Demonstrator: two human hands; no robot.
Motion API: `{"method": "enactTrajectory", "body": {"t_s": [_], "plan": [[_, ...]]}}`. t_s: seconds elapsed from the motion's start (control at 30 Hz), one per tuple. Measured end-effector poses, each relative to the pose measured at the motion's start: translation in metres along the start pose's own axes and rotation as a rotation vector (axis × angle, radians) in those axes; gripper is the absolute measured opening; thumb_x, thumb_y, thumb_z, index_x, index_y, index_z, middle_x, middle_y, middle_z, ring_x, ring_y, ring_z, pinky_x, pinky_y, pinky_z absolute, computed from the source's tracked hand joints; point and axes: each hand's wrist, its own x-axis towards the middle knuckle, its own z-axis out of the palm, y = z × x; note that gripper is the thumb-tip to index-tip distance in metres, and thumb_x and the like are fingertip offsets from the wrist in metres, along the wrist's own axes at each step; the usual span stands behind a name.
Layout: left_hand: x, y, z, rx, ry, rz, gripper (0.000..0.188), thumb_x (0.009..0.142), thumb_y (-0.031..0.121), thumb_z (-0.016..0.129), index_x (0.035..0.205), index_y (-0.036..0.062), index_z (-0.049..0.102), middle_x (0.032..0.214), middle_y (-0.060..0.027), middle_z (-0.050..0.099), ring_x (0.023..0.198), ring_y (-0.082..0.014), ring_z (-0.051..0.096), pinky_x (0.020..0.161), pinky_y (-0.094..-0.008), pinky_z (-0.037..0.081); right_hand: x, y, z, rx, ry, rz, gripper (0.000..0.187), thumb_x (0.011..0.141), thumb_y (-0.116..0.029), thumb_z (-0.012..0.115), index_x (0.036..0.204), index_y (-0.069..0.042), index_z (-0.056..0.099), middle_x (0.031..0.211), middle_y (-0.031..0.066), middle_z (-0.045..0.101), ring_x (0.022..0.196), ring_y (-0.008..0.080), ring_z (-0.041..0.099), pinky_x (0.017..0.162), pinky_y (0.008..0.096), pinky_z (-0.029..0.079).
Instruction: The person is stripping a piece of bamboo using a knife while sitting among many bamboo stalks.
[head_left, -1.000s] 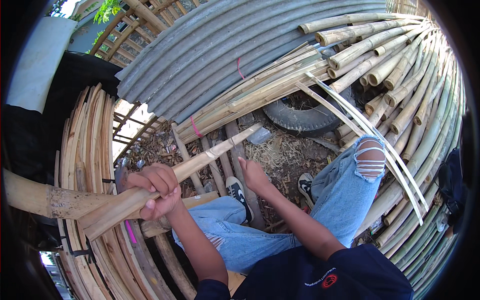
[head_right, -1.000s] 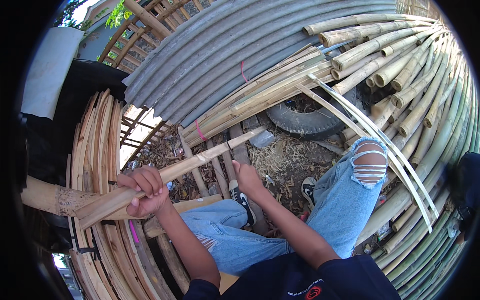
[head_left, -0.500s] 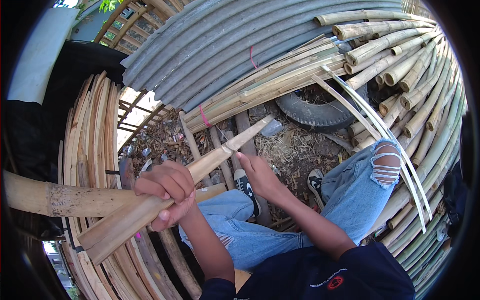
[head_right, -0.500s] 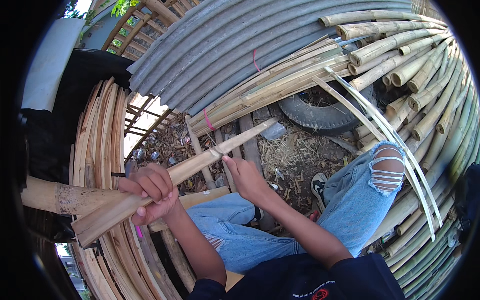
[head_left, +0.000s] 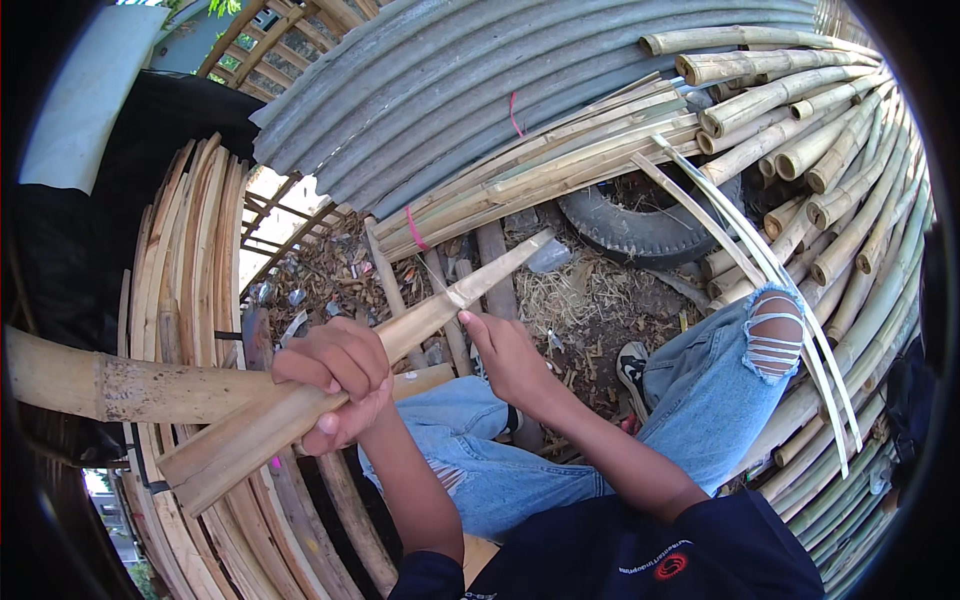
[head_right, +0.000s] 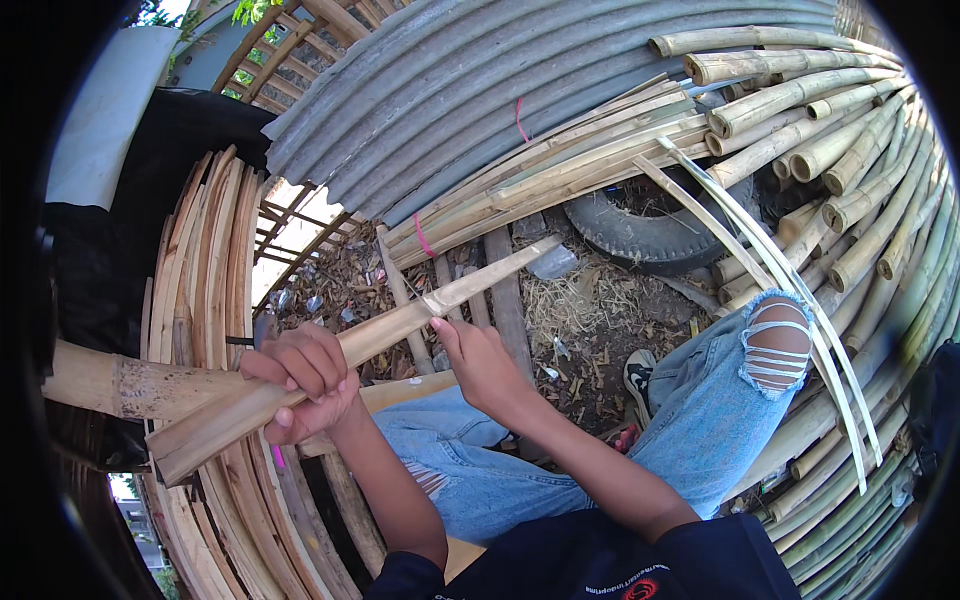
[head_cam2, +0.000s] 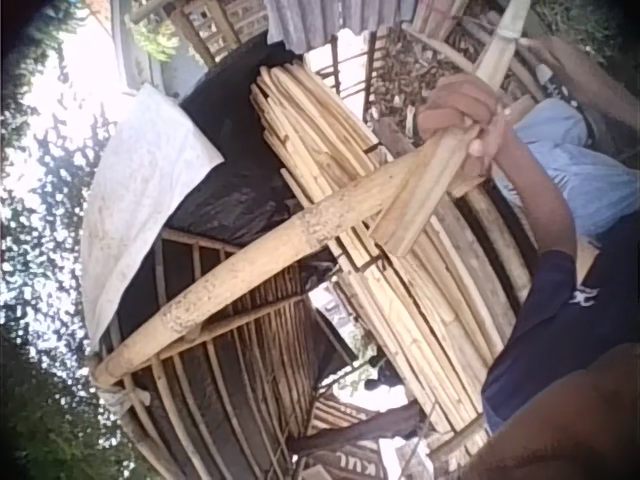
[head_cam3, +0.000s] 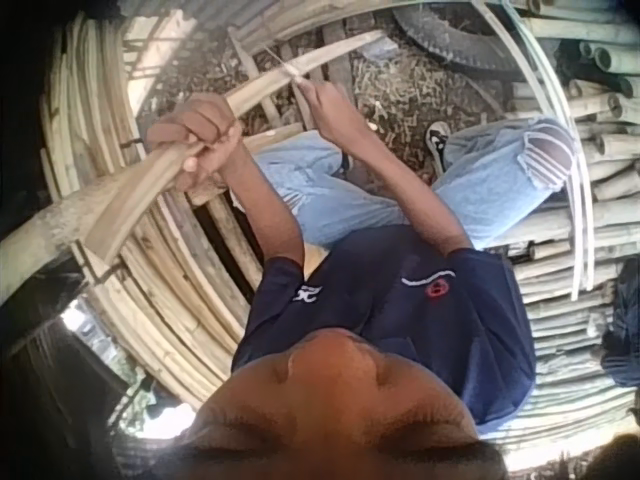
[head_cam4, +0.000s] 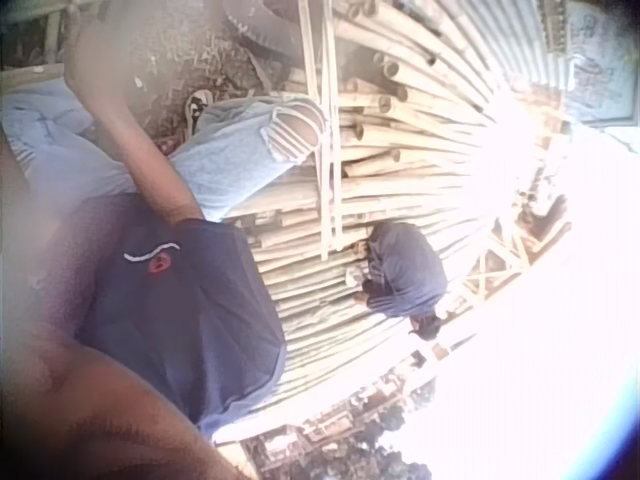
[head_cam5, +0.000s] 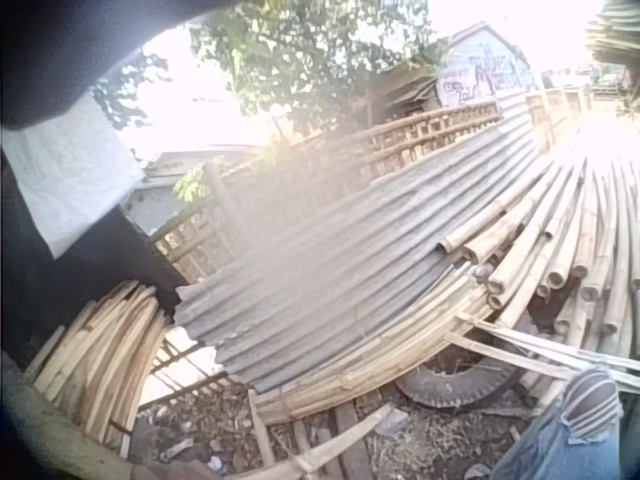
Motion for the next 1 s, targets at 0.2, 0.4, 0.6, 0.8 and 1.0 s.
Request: {"method": "enactTrajectory", "body": {"t_s": [0.2,0.4,0.6,0.8,1.0], "plan": [[-0.002,0.002,0.001,0.009,0.046,0.001,0.028,0.070,0.021,0.062,0.070,0.0081,0.037,0.042,-0.0020,0.039,0.030,-0.0094,0.034,0.030,-0.0200,0.032,-0.005,0.002,0.002,-0.039,-0.028,0.016,0.051,0.101,-0.033,0.033,0.079,0.007,0.057,0.071,0.0307,0.054,0.074,0.0498,0.053,0.066,0.0522,0.040],[-0.002,0.004,-0.005,-0.001,0.078,-0.001,0.027,0.070,0.020,0.061,0.069,0.0081,0.037,0.042,-0.0030,0.040,0.031,-0.0098,0.035,0.030,-0.0210,0.031,-0.006,0.000,0.007,-0.119,-0.026,-0.045,0.046,0.100,-0.033,0.037,0.083,0.004,0.059,0.071,0.0294,0.057,0.075,0.0486,0.056,0.068,0.0541,0.043],[-0.004,0.007,-0.009,-0.008,0.112,-0.016,0.025,0.070,0.019,0.059,0.070,0.0075,0.037,0.043,-0.0028,0.039,0.031,-0.0096,0.034,0.031,-0.0210,0.031,-0.001,0.002,0.012,-0.119,-0.008,-0.035,0.047,0.099,-0.034,0.038,0.084,0.004,0.060,0.072,0.0291,0.058,0.074,0.0481,0.057,0.068,0.0534,0.044],[-0.006,0.005,-0.009,-0.027,0.066,-0.005,0.025,0.071,0.019,0.059,0.071,0.0073,0.038,0.044,-0.0040,0.040,0.032,-0.0102,0.034,0.032,-0.0210,0.030,-0.005,0.012,0.014,-0.134,0.024,-0.016,0.047,0.099,-0.034,0.039,0.082,0.004,0.059,0.070,0.0283,0.059,0.073,0.0483,0.057,0.067,0.0539,0.044],[-0.009,0.009,-0.008,-0.034,0.125,-0.019,0.025,0.069,0.018,0.061,0.070,0.0075,0.038,0.043,-0.0040,0.040,0.031,-0.0102,0.033,0.031,-0.0209,0.030,-0.010,0.024,0.012,-0.287,0.015,-0.075,0.045,0.099,-0.035,0.039,0.085,0.003,0.058,0.069,0.0280,0.059,0.071,0.0473,0.058,0.065,0.0543,0.045]]}}
